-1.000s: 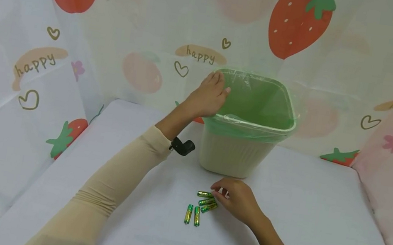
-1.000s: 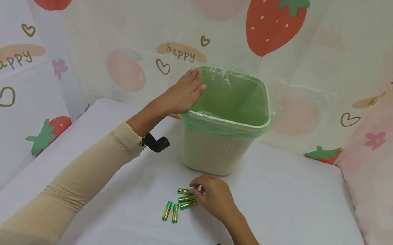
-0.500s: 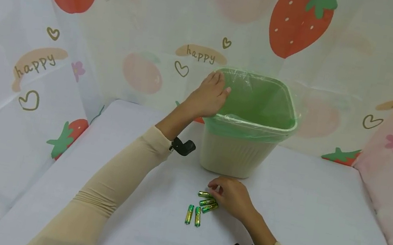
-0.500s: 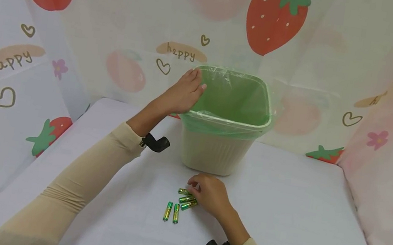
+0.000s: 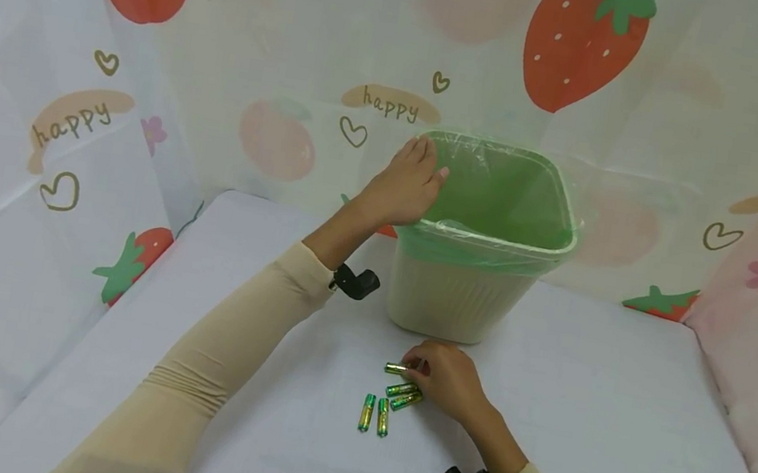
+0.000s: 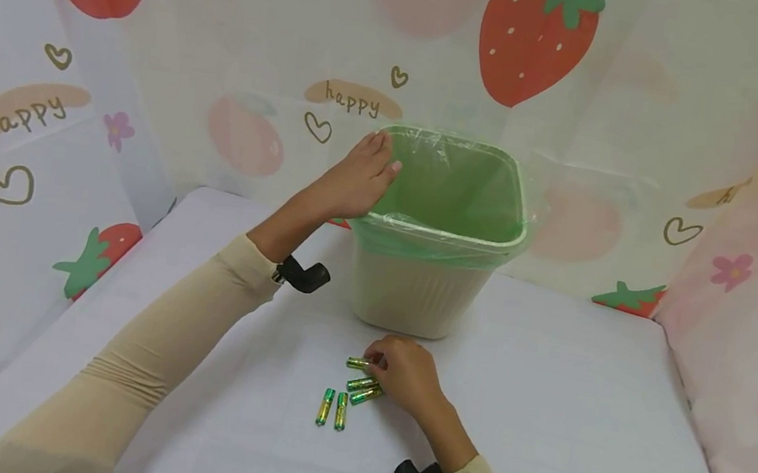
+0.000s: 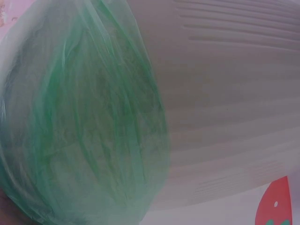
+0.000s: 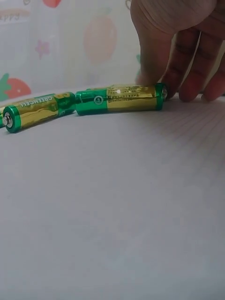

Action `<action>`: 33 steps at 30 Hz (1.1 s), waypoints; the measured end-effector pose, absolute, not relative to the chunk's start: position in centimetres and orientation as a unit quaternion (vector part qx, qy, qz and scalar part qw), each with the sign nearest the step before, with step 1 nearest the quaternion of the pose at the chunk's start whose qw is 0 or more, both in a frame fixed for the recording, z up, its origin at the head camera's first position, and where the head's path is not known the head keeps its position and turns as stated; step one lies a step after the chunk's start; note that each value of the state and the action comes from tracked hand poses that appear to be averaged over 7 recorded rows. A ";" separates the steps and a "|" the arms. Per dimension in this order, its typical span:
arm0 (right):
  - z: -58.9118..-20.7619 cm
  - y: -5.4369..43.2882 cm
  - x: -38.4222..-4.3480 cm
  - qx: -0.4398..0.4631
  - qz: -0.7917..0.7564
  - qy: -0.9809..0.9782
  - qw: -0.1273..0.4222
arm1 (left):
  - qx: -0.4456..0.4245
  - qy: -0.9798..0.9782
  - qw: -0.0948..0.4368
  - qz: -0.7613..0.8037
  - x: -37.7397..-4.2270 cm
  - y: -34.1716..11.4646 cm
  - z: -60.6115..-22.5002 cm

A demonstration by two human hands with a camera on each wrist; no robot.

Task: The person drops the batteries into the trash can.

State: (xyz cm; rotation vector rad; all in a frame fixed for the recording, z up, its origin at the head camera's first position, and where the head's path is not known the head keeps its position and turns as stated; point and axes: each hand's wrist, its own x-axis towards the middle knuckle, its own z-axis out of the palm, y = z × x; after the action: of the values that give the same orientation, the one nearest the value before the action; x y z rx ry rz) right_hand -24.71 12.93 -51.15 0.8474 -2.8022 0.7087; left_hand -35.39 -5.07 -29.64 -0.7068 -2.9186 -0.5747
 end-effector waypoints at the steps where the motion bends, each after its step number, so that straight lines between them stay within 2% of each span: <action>1: -51.2 12.9 -24.7 0.277 0.235 -0.930 0.062 | -0.230 -0.954 0.041 -0.189 -35.4 -5.1 -29.7; 33: -51.8 13.3 -25.4 0.247 0.278 -0.928 0.000 | -0.236 -0.951 0.040 -0.196 -35.5 -5.1 -29.8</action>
State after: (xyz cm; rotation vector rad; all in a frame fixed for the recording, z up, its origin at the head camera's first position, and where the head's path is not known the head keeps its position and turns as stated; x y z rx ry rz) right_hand -25.39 13.34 -51.85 0.7761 -2.9157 0.8718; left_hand -35.49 -5.07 -29.77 -0.7225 -2.9147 -0.6010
